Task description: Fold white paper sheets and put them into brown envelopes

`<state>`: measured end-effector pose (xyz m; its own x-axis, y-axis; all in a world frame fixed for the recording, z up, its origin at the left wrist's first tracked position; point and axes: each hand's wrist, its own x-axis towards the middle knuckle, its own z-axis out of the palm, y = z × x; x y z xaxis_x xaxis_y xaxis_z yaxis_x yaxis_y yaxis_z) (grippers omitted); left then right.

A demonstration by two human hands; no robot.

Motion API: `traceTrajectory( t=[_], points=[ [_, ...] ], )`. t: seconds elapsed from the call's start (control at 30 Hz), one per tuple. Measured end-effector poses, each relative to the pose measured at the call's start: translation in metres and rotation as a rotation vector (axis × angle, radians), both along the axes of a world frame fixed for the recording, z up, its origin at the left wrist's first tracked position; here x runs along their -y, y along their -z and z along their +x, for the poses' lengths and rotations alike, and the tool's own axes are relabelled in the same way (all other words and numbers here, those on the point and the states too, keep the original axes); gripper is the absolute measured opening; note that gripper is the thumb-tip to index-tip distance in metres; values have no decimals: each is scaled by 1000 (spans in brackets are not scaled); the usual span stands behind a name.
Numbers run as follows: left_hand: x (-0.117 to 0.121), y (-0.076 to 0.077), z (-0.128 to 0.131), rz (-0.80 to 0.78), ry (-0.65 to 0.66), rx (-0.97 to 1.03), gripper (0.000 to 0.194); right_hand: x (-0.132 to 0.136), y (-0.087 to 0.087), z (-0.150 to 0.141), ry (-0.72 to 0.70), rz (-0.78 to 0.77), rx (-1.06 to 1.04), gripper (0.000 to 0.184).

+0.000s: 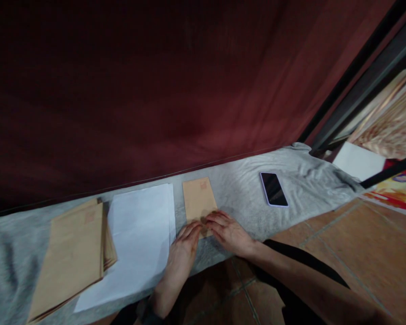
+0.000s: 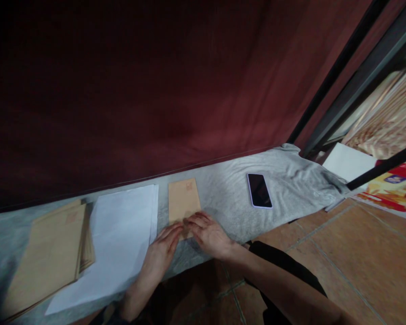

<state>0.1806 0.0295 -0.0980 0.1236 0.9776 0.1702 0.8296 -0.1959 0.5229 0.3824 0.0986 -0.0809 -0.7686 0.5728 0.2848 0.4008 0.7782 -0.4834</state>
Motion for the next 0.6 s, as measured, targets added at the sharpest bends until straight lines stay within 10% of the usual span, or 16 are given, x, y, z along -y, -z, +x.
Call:
traceTrajectory(
  t=[0.23, 0.6],
  points=[
    [3, 12, 2, 62, -90, 33, 40, 47, 16, -8, -15, 17, 71, 55],
    [4, 23, -6, 187, -179, 18, 36, 34, 16, 27, 80, 114, 124, 44]
  ],
)
